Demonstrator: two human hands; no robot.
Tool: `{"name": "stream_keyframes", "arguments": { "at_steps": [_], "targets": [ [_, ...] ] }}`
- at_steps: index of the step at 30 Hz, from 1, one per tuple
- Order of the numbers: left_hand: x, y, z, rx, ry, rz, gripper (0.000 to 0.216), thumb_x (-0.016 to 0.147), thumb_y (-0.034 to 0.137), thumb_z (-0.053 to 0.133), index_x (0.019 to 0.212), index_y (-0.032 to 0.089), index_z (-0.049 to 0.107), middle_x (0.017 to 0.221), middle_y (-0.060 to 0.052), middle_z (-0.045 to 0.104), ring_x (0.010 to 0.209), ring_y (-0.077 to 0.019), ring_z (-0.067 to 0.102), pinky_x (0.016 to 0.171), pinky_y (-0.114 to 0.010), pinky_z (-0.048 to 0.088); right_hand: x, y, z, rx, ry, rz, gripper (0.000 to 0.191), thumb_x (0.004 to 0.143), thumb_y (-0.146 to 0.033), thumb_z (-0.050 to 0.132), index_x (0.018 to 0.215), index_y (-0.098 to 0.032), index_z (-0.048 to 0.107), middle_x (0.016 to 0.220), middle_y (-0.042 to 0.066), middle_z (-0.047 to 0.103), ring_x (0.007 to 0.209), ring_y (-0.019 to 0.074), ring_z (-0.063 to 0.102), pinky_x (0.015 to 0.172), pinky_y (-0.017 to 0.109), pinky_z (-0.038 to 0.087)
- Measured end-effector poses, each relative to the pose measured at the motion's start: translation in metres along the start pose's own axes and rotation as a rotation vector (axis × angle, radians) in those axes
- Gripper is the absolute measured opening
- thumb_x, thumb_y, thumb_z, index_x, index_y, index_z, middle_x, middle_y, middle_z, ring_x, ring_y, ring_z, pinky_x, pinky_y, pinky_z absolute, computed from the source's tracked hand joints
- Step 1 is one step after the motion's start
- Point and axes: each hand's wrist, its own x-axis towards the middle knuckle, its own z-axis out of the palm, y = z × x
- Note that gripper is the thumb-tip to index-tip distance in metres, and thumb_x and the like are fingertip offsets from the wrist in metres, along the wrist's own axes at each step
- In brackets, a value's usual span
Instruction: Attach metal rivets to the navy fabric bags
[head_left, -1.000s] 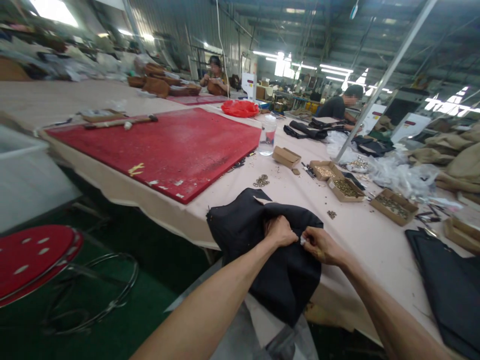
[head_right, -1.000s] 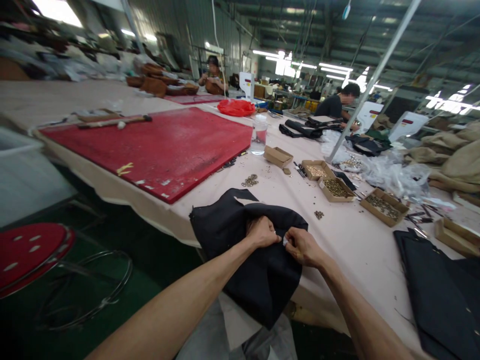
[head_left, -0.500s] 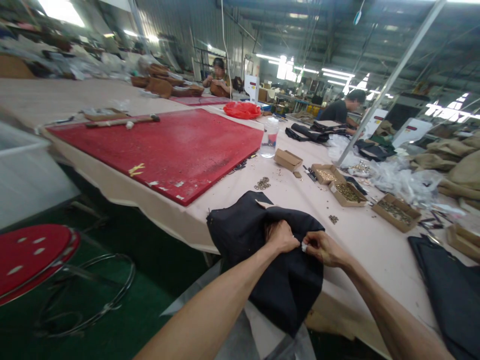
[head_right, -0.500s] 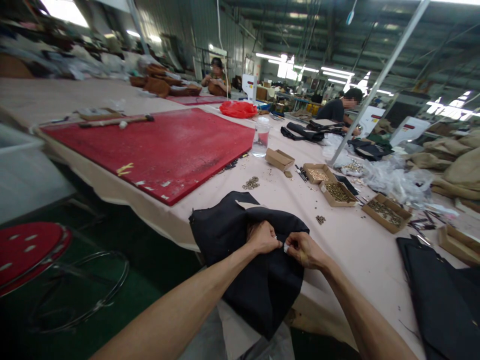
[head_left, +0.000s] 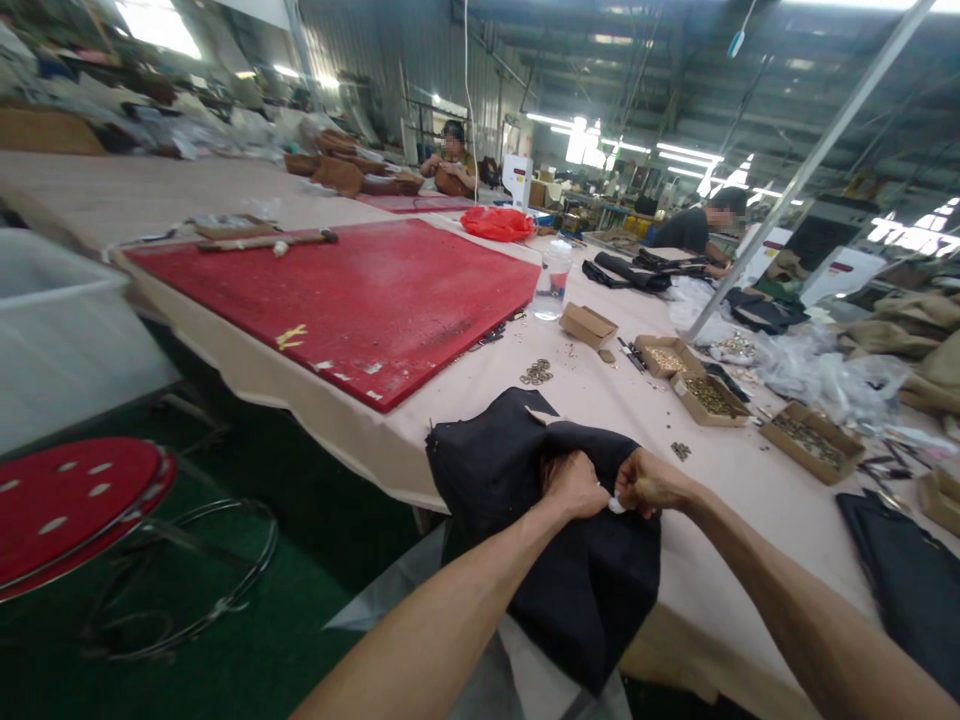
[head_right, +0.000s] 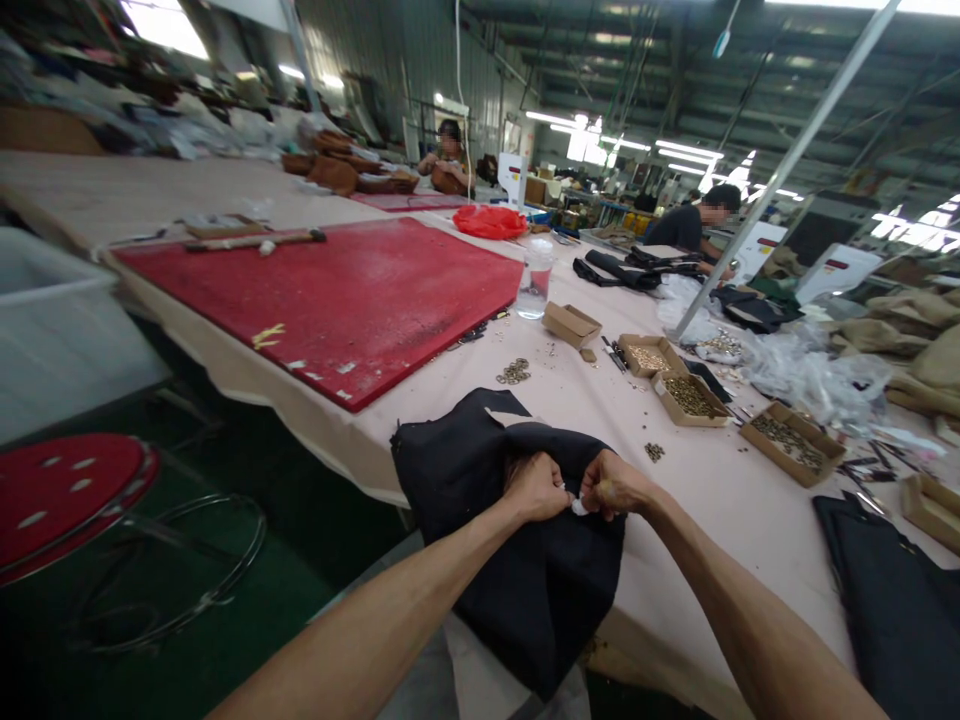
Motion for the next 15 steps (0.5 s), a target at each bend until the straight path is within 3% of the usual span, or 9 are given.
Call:
{"name": "stream_keyframes", "arguments": {
  "at_steps": [5,10,12,15],
  "targets": [
    [0.008,-0.009,0.008,-0.071,-0.033,0.03,0.017,0.065,0.036,0.069,0.068,0.02,0.073,0.067,-0.006,0.07,0.064,-0.0198,0.065,0.062,-0.029,0.046,0.016,0.002,-0.009,-0.191,0.028,0.171,0.005,0.055,-0.014,0.065,0.06,-0.016,0.065,0.047,0.0,0.06,0.037,0.0132,0.054,0.035,0.021,0.04],
    [0.019,-0.012,0.004,-0.12,-0.097,0.06,0.018,0.067,0.035,0.068,0.07,0.019,0.074,0.068,-0.005,0.07,0.063,-0.0179,0.063,0.062,-0.028,0.045,0.034,-0.007,-0.016,-0.282,0.022,0.312,0.022,0.049,-0.019,0.082,0.058,-0.016,0.061,0.045,0.0,0.06,0.037,0.0116,0.052,0.037,0.02,0.04],
    [0.02,-0.014,-0.001,-0.146,-0.121,0.086,0.016,0.067,0.031,0.066,0.072,0.019,0.075,0.067,-0.004,0.07,0.063,-0.0175,0.062,0.061,-0.027,0.044,0.033,-0.011,-0.016,-0.28,-0.003,0.314,0.027,0.049,-0.023,0.085,0.057,-0.016,0.06,0.045,0.0,0.06,0.039,0.0116,0.053,0.037,0.02,0.04],
    [0.019,-0.023,-0.005,-0.209,-0.129,0.138,0.016,0.069,0.024,0.062,0.075,0.019,0.076,0.069,-0.004,0.071,0.063,-0.0169,0.063,0.06,-0.026,0.044,0.017,-0.014,-0.023,-0.183,-0.06,0.186,0.028,0.052,-0.027,0.085,0.064,-0.016,0.062,0.052,0.001,0.063,0.044,0.013,0.057,0.039,0.02,0.041]
  ]
}}
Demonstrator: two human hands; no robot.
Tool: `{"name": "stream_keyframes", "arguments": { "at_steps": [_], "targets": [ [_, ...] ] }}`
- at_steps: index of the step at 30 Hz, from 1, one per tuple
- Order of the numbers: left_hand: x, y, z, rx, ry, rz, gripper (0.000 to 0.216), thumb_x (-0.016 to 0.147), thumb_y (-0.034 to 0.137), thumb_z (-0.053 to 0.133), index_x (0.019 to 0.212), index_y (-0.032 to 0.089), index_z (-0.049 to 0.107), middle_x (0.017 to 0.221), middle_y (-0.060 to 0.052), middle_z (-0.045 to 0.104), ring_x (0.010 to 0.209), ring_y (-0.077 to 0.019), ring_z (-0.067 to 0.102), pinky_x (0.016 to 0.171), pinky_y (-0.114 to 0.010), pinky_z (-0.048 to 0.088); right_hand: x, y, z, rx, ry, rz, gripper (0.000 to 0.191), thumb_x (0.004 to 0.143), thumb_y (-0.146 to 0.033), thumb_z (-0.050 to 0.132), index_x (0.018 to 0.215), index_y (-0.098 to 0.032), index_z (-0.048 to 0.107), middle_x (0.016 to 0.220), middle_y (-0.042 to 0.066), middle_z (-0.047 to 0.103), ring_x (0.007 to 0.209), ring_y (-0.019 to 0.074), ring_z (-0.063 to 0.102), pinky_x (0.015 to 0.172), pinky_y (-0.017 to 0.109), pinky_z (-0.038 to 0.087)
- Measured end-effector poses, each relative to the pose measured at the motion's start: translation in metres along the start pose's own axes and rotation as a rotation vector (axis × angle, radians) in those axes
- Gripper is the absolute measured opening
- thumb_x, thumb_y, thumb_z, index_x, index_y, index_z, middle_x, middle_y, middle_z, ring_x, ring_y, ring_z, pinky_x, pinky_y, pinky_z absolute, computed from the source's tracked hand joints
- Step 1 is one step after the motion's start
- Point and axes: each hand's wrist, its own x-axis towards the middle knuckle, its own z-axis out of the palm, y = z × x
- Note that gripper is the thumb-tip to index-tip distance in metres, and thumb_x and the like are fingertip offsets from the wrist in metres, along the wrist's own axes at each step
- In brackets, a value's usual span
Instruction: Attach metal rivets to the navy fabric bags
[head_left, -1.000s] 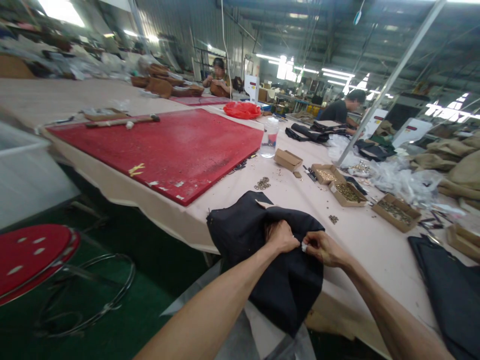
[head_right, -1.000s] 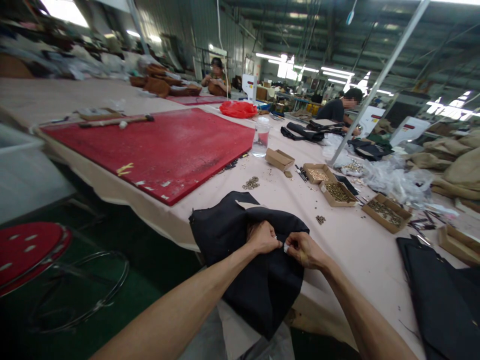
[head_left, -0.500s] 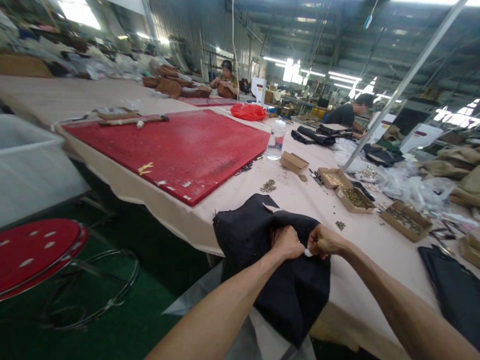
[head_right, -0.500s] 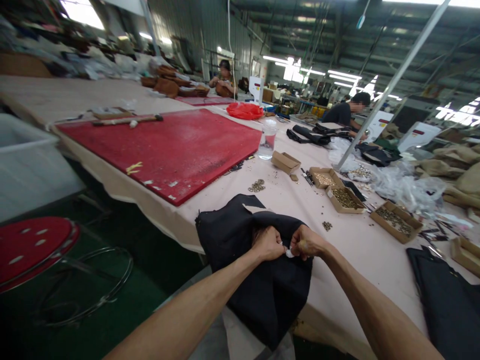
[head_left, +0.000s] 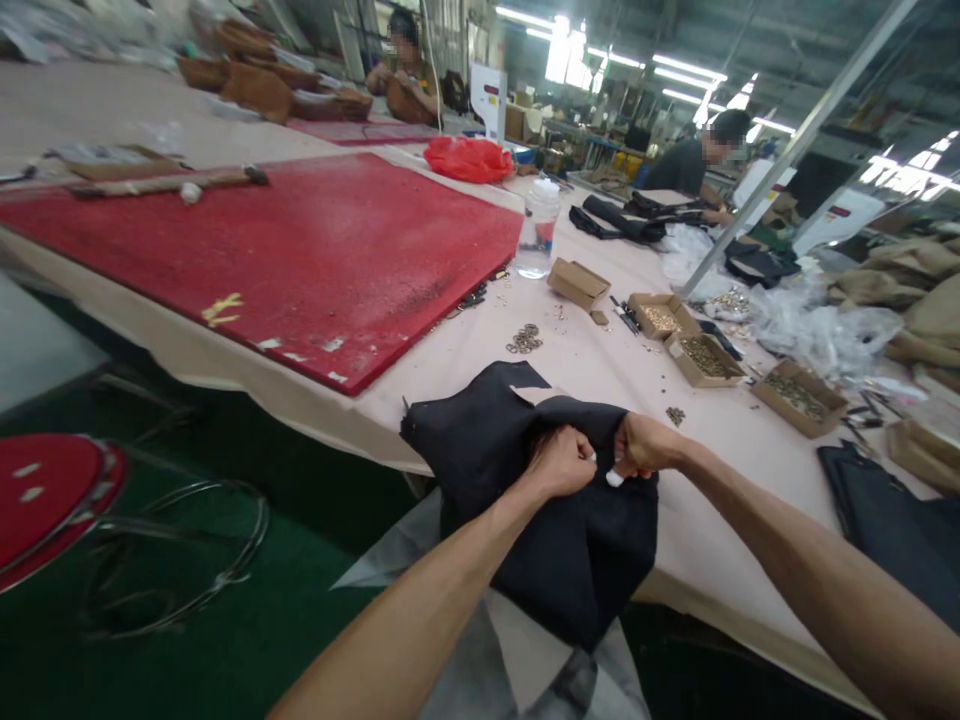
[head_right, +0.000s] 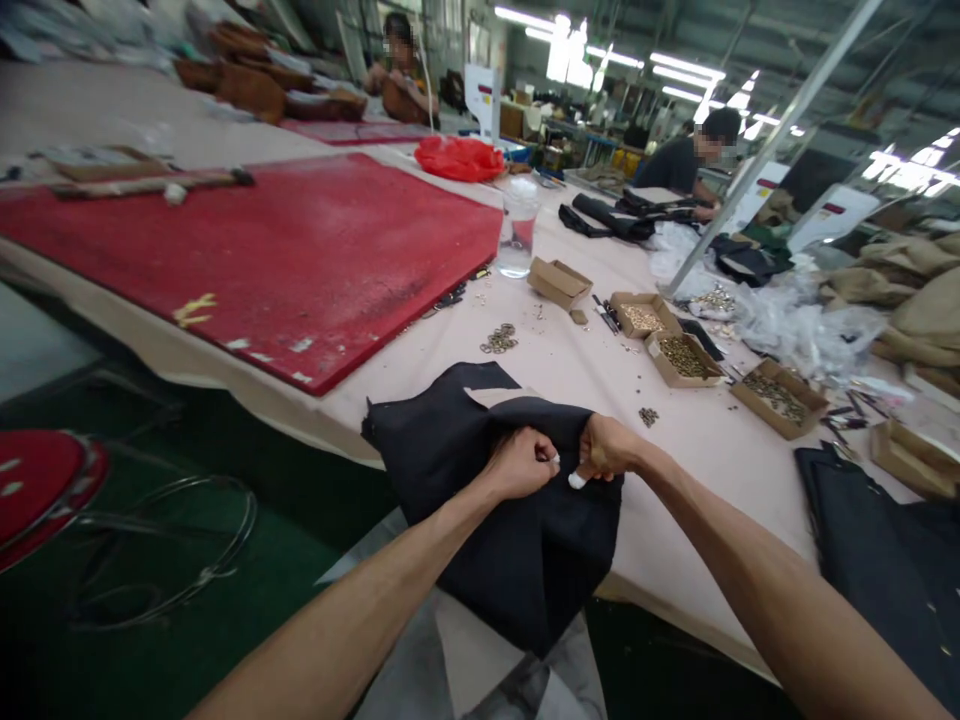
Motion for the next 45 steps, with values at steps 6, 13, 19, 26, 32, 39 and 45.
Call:
{"name": "stream_keyframes", "arguments": {
  "at_steps": [6,13,19,26,32,39,45],
  "targets": [
    [-0.005,-0.029,-0.004,-0.182,-0.004,0.169,0.033,0.065,0.018,0.061,0.092,0.023,0.078,0.087,-0.001,0.076,0.074,-0.0166,0.067,0.068,-0.024,0.049,-0.012,-0.001,-0.054,0.327,0.045,-0.381,0.032,0.071,-0.038,0.078,0.088,-0.012,0.068,0.068,0.005,0.066,0.055,0.0132,0.058,0.051,0.024,0.048],
    [-0.011,-0.039,-0.018,-0.231,-0.151,0.158,0.034,0.064,0.028,0.064,0.095,0.024,0.078,0.086,-0.002,0.076,0.07,-0.0179,0.065,0.063,-0.025,0.049,0.129,-0.07,-0.083,0.168,0.397,-0.56,0.037,0.073,-0.038,0.072,0.098,-0.012,0.069,0.075,0.005,0.067,0.06,0.0133,0.057,0.054,0.024,0.046],
    [-0.013,-0.043,-0.016,-0.242,-0.13,0.137,0.033,0.064,0.024,0.063,0.094,0.023,0.078,0.089,-0.004,0.076,0.075,-0.0201,0.067,0.068,-0.027,0.051,0.21,-0.098,-0.071,-0.016,0.472,-0.537,0.04,0.072,-0.032,0.068,0.108,-0.014,0.071,0.079,0.005,0.068,0.059,0.0126,0.055,0.053,0.022,0.042],
    [-0.013,-0.043,-0.016,-0.246,-0.139,0.153,0.031,0.066,0.024,0.062,0.092,0.022,0.078,0.088,-0.004,0.077,0.076,-0.0199,0.068,0.068,-0.027,0.052,0.224,-0.103,-0.077,-0.031,0.406,-0.56,0.028,0.069,-0.025,0.064,0.094,-0.015,0.069,0.064,0.0,0.062,0.056,0.0116,0.051,0.052,0.022,0.038],
    [-0.016,-0.037,-0.017,-0.224,-0.134,0.135,0.03,0.067,0.026,0.064,0.093,0.022,0.078,0.09,-0.003,0.077,0.079,-0.0192,0.069,0.073,-0.027,0.051,0.221,-0.109,-0.076,0.073,0.375,-0.519,0.015,0.06,-0.026,0.069,0.069,-0.016,0.062,0.058,0.0,0.06,0.053,0.0113,0.049,0.049,0.022,0.034],
    [-0.017,-0.036,-0.02,-0.281,-0.168,0.183,0.032,0.067,0.031,0.072,0.096,0.019,0.079,0.09,-0.004,0.076,0.077,-0.0165,0.067,0.066,-0.023,0.048,0.112,-0.102,-0.081,0.282,0.532,-0.592,0.024,0.065,-0.037,0.071,0.07,-0.016,0.061,0.057,0.0,0.058,0.052,0.0117,0.05,0.051,0.024,0.039],
    [-0.02,-0.028,-0.03,-0.527,-0.178,0.285,0.041,0.069,0.038,0.076,0.102,0.013,0.078,0.095,-0.01,0.076,0.087,-0.02,0.068,0.081,-0.027,0.051,-0.036,-0.057,-0.02,0.44,0.426,-0.544,0.02,0.068,-0.034,0.071,0.076,-0.015,0.067,0.057,0.001,0.059,0.05,0.0116,0.049,0.049,0.025,0.037]
  ]
}}
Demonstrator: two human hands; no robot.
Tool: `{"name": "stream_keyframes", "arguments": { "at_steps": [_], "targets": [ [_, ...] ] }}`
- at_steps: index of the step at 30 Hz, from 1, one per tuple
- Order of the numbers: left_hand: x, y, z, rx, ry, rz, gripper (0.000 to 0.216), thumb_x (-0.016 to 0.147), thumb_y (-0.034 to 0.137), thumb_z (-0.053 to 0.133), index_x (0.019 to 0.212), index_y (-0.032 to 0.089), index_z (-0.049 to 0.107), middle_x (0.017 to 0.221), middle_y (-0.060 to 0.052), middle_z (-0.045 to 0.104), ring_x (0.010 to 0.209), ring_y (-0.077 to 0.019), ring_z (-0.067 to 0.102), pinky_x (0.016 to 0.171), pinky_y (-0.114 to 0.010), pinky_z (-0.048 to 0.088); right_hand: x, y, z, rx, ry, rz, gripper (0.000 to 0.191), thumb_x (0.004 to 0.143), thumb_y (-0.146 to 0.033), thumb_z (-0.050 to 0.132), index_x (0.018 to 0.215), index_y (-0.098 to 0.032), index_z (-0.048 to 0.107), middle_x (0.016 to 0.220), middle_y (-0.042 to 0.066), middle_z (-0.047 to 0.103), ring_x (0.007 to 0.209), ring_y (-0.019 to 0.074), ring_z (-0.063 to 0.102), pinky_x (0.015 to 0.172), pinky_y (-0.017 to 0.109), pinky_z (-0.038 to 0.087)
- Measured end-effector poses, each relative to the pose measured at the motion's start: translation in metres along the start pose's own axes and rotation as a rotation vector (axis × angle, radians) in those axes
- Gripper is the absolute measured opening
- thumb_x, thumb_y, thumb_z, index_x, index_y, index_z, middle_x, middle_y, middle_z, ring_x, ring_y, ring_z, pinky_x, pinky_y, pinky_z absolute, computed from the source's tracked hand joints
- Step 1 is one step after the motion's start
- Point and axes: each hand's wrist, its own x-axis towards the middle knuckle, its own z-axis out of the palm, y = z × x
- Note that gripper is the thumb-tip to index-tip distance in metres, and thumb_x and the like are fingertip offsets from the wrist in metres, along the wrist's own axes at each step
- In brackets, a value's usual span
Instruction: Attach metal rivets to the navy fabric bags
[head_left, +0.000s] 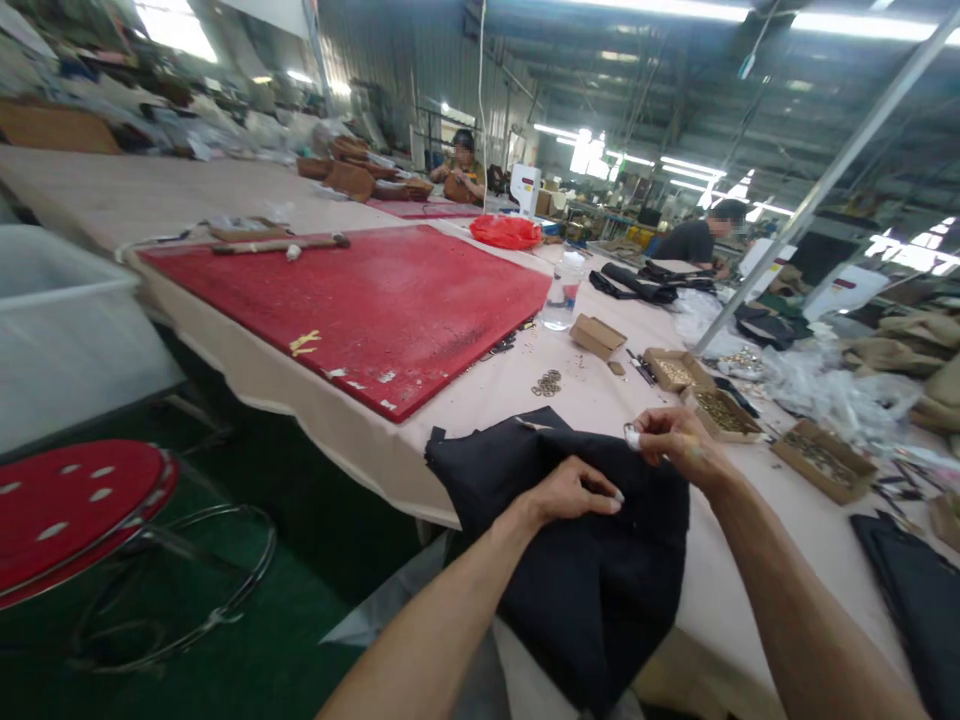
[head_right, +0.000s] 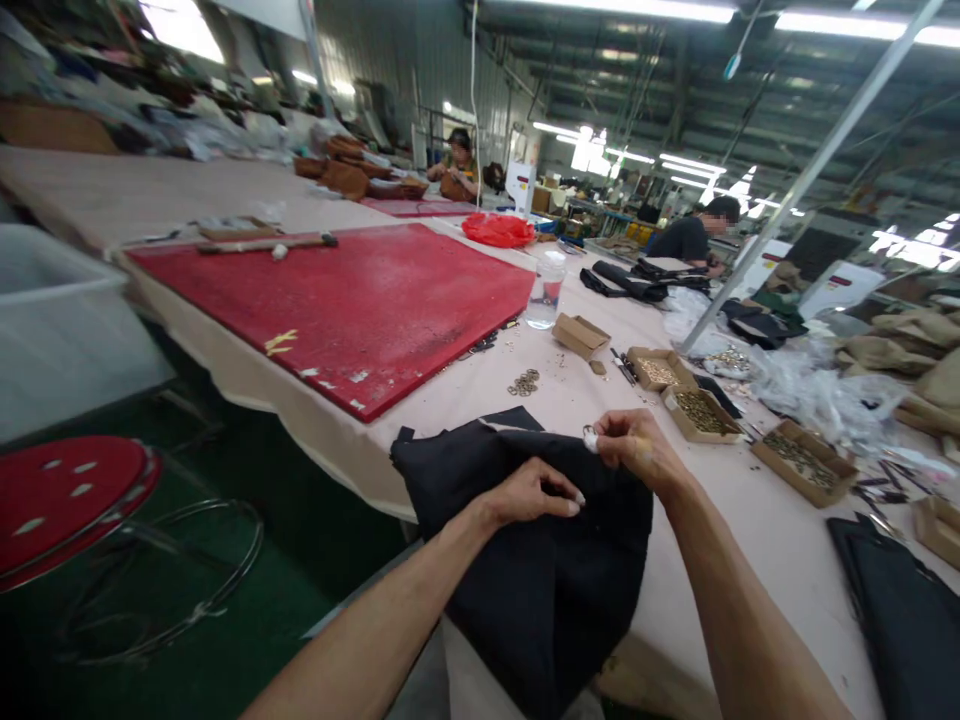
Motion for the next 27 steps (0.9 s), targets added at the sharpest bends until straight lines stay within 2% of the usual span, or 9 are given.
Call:
{"name": "stream_keyframes", "arguments": {
  "at_steps": [3,6,11,16,22,27],
  "targets": [
    [-0.001,0.007,0.005,-0.063,0.027,0.005,0.045,0.066,0.041,0.079,0.101,0.012,0.078,0.096,-0.011,0.076,0.088,-0.0211,0.068,0.084,-0.029,0.051,-0.053,0.022,0.022,0.054,0.001,0.12,0.016,0.066,-0.031,0.07,0.071,-0.017,0.066,0.051,0.0,0.056,0.044,0.0112,0.045,0.045,0.025,0.033],
    [-0.001,0.011,0.012,-0.037,0.077,-0.001,0.044,0.065,0.041,0.08,0.098,0.011,0.078,0.092,-0.011,0.076,0.085,-0.0208,0.067,0.081,-0.029,0.051,-0.073,0.049,0.042,0.096,0.033,0.166,0.011,0.063,-0.028,0.068,0.067,-0.018,0.066,0.048,-0.001,0.054,0.042,0.0111,0.044,0.044,0.024,0.033],
    [0.002,0.014,0.025,0.082,0.117,-0.043,0.035,0.064,0.037,0.079,0.085,0.009,0.079,0.076,-0.008,0.074,0.069,-0.0162,0.063,0.069,-0.026,0.048,-0.076,0.072,0.052,0.149,0.026,0.139,0.01,0.063,-0.025,0.069,0.066,-0.016,0.065,0.049,-0.002,0.054,0.043,0.0092,0.043,0.045,0.023,0.031],
    [0.01,0.015,0.035,0.082,0.206,-0.098,0.02,0.062,0.026,0.075,0.074,0.01,0.078,0.063,-0.005,0.069,0.06,-0.0136,0.059,0.065,-0.026,0.048,-0.08,0.085,0.054,0.211,0.047,0.1,0.017,0.066,-0.03,0.071,0.072,-0.015,0.068,0.055,-0.001,0.057,0.046,0.0091,0.044,0.047,0.023,0.032],
    [0.015,0.014,0.038,0.044,0.209,-0.155,0.017,0.063,0.023,0.07,0.071,0.01,0.077,0.062,-0.006,0.068,0.06,-0.0138,0.06,0.066,-0.027,0.049,-0.084,0.093,0.054,0.233,0.067,0.079,0.024,0.07,-0.039,0.07,0.077,-0.016,0.072,0.058,0.001,0.059,0.048,0.0103,0.044,0.047,0.023,0.031],
    [0.016,0.012,0.038,0.117,0.2,-0.152,0.022,0.063,0.027,0.072,0.075,0.01,0.077,0.068,-0.006,0.071,0.063,-0.0142,0.061,0.066,-0.026,0.048,-0.082,0.094,0.053,0.209,0.06,0.078,0.022,0.072,-0.037,0.068,0.076,-0.016,0.071,0.056,0.0,0.058,0.048,0.01,0.044,0.047,0.023,0.03]
  ]
}}
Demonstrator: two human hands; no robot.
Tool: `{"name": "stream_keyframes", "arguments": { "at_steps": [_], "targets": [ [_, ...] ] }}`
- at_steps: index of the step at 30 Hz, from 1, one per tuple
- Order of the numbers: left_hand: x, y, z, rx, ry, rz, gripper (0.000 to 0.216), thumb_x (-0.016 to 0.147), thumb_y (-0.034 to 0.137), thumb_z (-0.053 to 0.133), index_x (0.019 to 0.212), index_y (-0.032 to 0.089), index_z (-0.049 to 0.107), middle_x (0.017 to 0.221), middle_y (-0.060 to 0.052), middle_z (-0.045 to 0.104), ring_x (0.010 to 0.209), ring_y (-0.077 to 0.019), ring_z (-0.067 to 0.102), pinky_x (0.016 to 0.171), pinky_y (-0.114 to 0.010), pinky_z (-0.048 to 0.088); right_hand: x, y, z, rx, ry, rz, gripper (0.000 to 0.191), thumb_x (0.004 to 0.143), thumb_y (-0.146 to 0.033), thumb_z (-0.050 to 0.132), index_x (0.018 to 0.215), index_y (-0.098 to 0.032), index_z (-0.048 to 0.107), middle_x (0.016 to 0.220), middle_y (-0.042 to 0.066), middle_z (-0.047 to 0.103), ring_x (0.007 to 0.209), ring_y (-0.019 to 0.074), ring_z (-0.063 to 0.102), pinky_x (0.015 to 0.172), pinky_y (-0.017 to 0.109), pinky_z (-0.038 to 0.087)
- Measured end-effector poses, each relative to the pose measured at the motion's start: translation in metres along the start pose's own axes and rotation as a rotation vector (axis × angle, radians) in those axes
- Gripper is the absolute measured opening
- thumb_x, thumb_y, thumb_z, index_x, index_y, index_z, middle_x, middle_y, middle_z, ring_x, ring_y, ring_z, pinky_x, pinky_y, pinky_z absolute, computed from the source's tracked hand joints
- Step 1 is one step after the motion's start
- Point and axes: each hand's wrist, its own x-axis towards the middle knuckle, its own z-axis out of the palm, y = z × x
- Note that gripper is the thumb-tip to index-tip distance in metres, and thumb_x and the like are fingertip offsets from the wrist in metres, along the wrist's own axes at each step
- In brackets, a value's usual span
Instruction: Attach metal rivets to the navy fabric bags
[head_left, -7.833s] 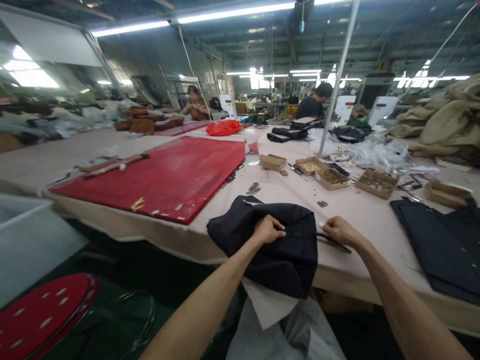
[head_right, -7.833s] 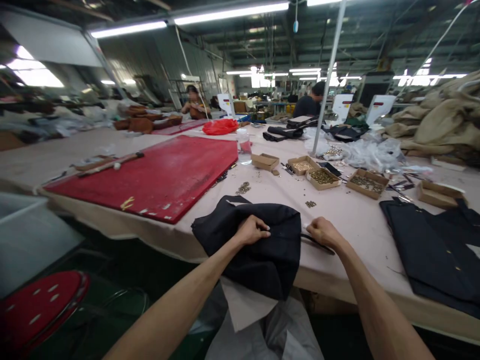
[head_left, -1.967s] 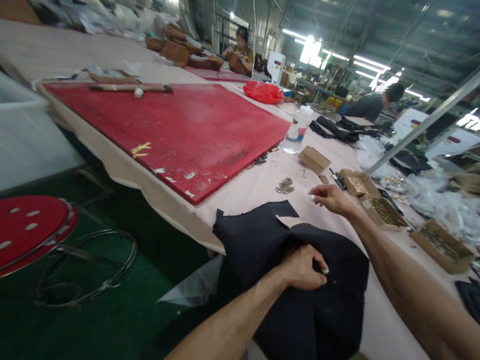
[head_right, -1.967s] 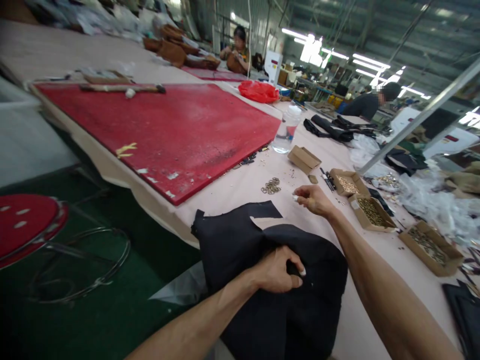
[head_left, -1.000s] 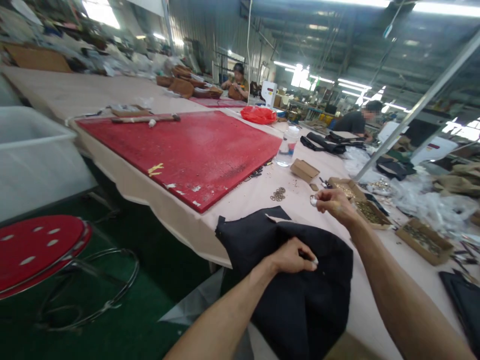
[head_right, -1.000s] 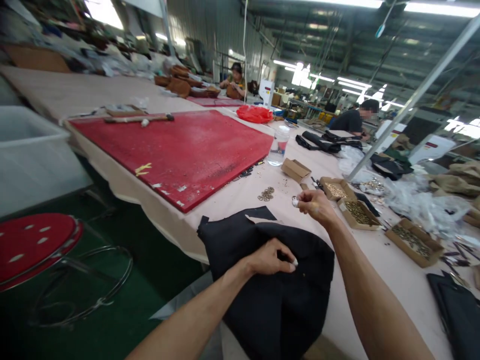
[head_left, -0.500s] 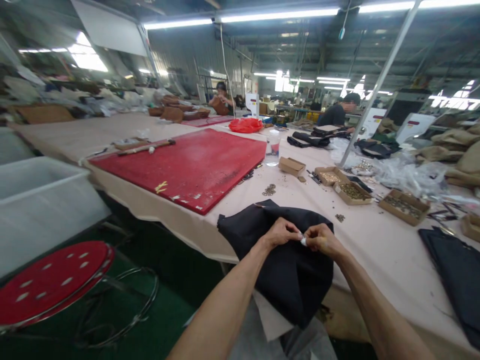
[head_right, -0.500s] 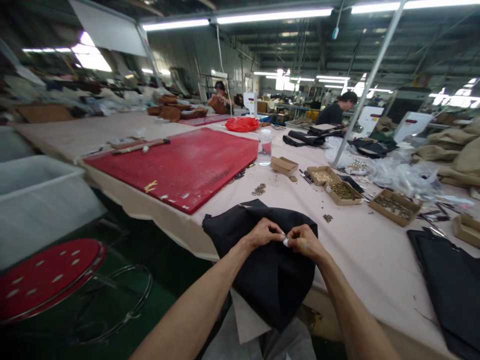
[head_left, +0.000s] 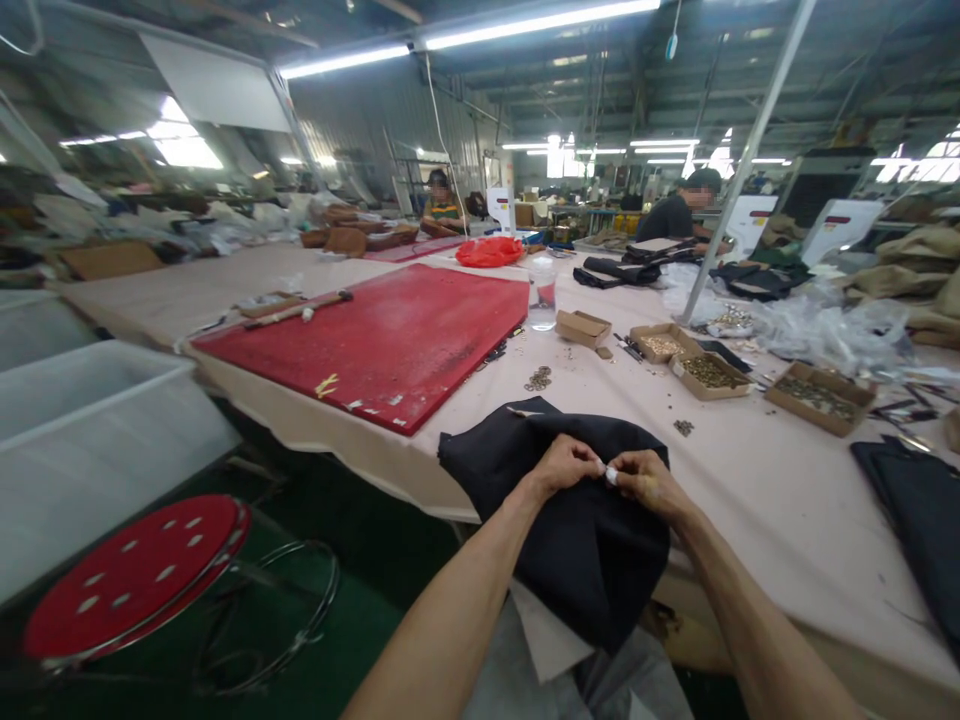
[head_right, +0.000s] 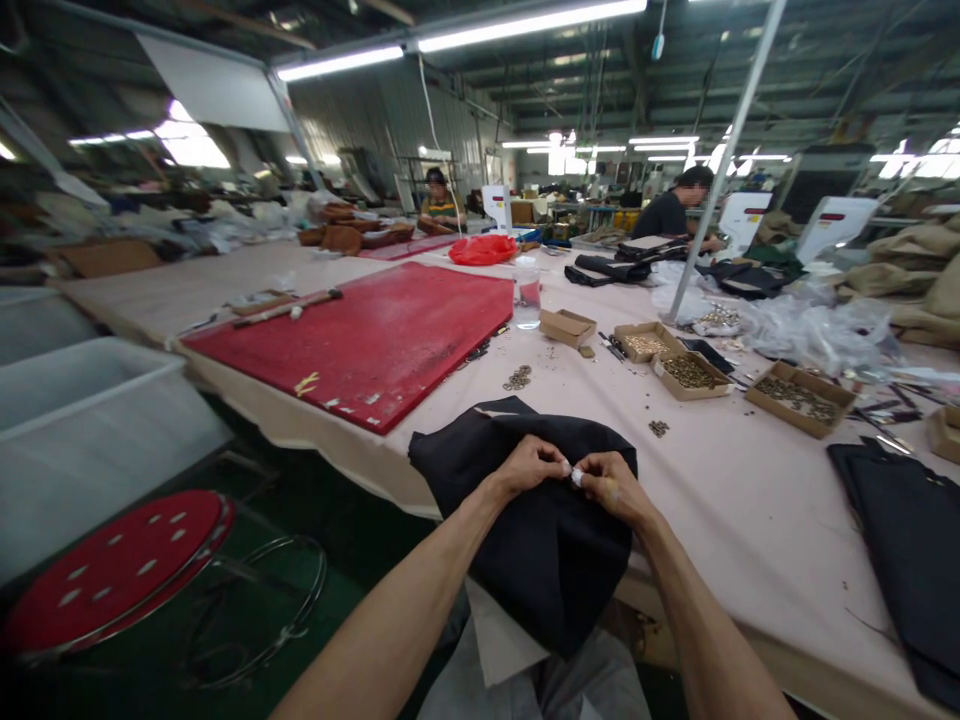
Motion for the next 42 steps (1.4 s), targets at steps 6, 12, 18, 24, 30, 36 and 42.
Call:
{"name": "stream_keyframes", "arguments": {
  "at_steps": [6,12,18,24,30,36,42],
  "targets": [
    [0.006,-0.007,0.005,-0.056,0.082,-0.041,0.019,0.063,0.024,0.069,0.072,0.01,0.077,0.06,-0.005,0.068,0.059,-0.014,0.06,0.063,-0.026,0.048,-0.001,0.01,-0.001,-0.018,0.077,-0.035,0.024,0.075,-0.037,0.066,0.085,-0.016,0.072,0.062,0.001,0.061,0.052,0.0124,0.048,0.049,0.024,0.033],
    [0.005,-0.007,0.006,-0.124,0.18,0.016,0.018,0.065,0.024,0.065,0.068,0.01,0.075,0.059,-0.005,0.067,0.059,-0.0142,0.06,0.067,-0.028,0.05,0.0,0.021,0.008,-0.258,0.235,-0.141,0.022,0.066,-0.029,0.069,0.085,-0.021,0.075,0.085,0.005,0.07,0.069,0.0188,0.057,0.063,0.03,0.043],
    [-0.001,-0.002,0.007,-0.106,0.256,-0.003,0.017,0.066,0.025,0.063,0.065,0.012,0.074,0.062,-0.005,0.068,0.065,-0.0157,0.062,0.073,-0.029,0.051,0.001,0.018,0.017,-0.372,0.26,-0.184,0.017,0.062,-0.022,0.065,0.078,-0.022,0.073,0.085,0.003,0.067,0.069,0.0177,0.055,0.065,0.03,0.041],
    [-0.009,-0.001,-0.003,-0.258,0.174,0.046,0.019,0.062,0.025,0.068,0.069,0.009,0.075,0.064,-0.007,0.07,0.066,-0.0166,0.062,0.077,-0.032,0.05,-0.011,0.005,0.014,-0.117,0.207,-0.208,0.009,0.068,-0.028,0.065,0.075,-0.022,0.064,0.065,-0.002,0.057,0.059,0.0149,0.047,0.057,0.027,0.035],
    [-0.013,0.004,-0.009,-0.243,0.085,-0.045,0.025,0.056,0.025,0.074,0.075,0.009,0.076,0.069,-0.007,0.071,0.068,-0.0166,0.062,0.078,-0.033,0.049,-0.016,0.001,0.01,-0.008,0.142,-0.233,0.019,0.073,-0.037,0.067,0.082,-0.021,0.068,0.077,0.001,0.064,0.071,0.0177,0.054,0.067,0.03,0.041],
    [-0.005,0.001,0.0,-0.142,0.034,-0.116,0.022,0.054,0.023,0.075,0.072,0.011,0.076,0.067,-0.005,0.07,0.066,-0.0153,0.061,0.076,-0.031,0.05,-0.018,0.0,0.008,-0.009,0.112,-0.278,0.018,0.075,-0.035,0.067,0.083,-0.02,0.07,0.079,0.001,0.066,0.075,0.0187,0.056,0.072,0.03,0.042],
    [-0.002,0.002,0.014,0.027,0.124,-0.051,0.019,0.059,0.021,0.069,0.072,0.011,0.078,0.064,-0.005,0.07,0.062,-0.0143,0.06,0.066,-0.027,0.048,-0.019,-0.003,0.007,0.021,0.141,-0.254,0.018,0.072,-0.033,0.066,0.082,-0.018,0.07,0.077,0.002,0.067,0.075,0.0187,0.057,0.069,0.029,0.043]
  ]
}}
